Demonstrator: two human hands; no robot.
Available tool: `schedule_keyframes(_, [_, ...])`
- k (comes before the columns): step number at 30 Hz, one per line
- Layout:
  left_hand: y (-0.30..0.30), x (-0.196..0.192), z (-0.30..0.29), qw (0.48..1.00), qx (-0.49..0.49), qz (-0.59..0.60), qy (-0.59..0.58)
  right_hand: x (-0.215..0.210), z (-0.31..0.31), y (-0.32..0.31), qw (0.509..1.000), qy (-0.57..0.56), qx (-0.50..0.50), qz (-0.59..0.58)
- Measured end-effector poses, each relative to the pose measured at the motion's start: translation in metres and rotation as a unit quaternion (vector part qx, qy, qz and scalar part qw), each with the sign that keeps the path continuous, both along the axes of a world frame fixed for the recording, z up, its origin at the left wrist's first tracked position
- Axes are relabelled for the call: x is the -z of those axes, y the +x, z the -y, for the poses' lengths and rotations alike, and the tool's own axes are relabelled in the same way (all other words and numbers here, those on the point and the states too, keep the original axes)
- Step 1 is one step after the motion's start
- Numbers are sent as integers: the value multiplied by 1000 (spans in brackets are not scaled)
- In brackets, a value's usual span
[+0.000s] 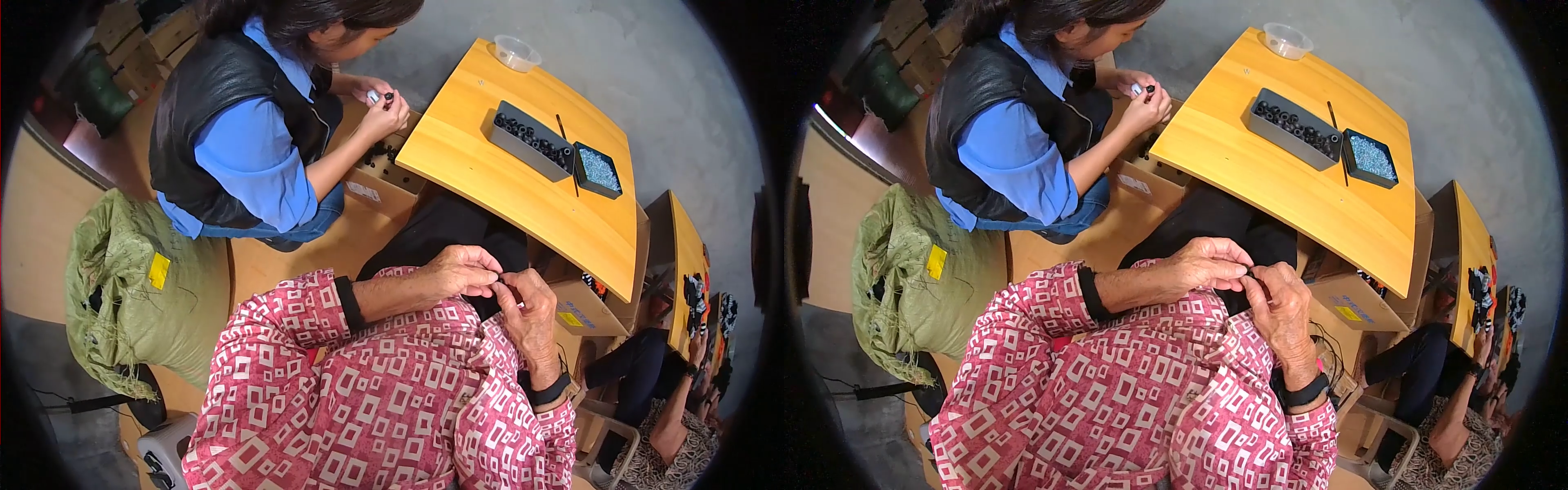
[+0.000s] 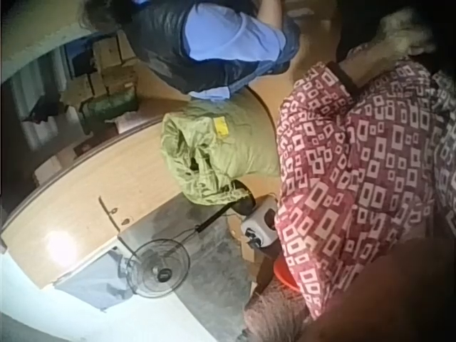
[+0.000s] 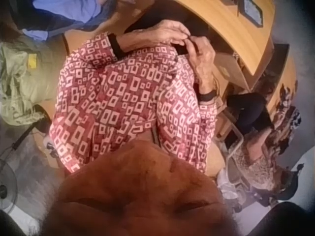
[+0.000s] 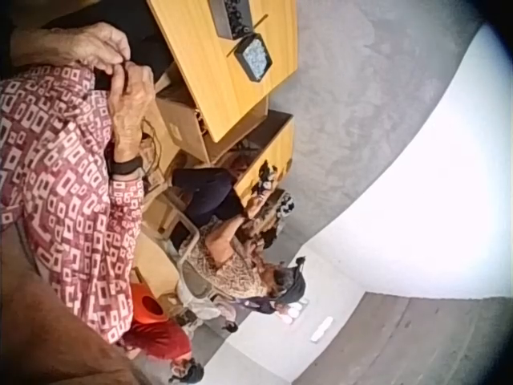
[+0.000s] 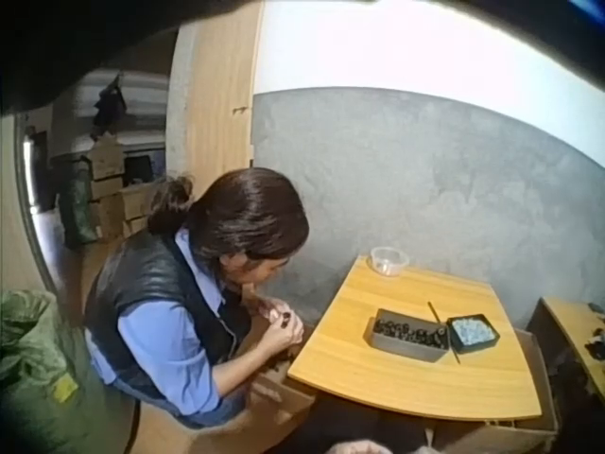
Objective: The person assembles small plastic components by hand, likely valves or connectors, using o-rings.
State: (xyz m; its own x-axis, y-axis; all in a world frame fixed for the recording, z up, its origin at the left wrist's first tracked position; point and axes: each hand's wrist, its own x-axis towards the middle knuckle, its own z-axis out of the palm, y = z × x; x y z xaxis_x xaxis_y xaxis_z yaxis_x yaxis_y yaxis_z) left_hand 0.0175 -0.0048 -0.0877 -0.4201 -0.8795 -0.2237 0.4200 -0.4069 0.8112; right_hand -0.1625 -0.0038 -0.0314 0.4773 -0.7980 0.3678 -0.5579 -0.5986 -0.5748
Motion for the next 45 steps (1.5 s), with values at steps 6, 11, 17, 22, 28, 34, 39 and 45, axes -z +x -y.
schedule_keyframes(6, [2, -2, -1, 1000, 21, 7, 12, 2, -1, -1, 1000, 2, 2, -4])
schedule_keyframes(11, [3, -4, -3, 1000, 21, 15, 8, 4, 0, 0, 1000, -17, -12, -1])
schedule_keyframes(17, [1, 1, 0, 1000, 10, -7, 6, 3, 2, 0, 1000, -7, -9, -5])
schedule_keyframes(22, [1, 1, -1, 1000, 24, 2, 5, 2, -1, 0, 1000, -1, -7, 1])
schedule_keyframes(28, [-1, 3, -1, 1000, 9, -8, 4, 3, 1, 0, 1000, -14, -5, 3])
schedule_keyframes(34, [2, -1, 0, 1000, 7, 8, 9, 2, 4, 3, 999, -27, -13, 13])
schedule_keyframes(39, [-5, 13, -2, 1000, 13, -19, 0, 4, 0, -2, 999, -25, -16, 11])
schedule_keyframes(45, [-3, 6, -2, 999, 24, 25, 12, 4, 1, -3, 999, -37, -23, 0])
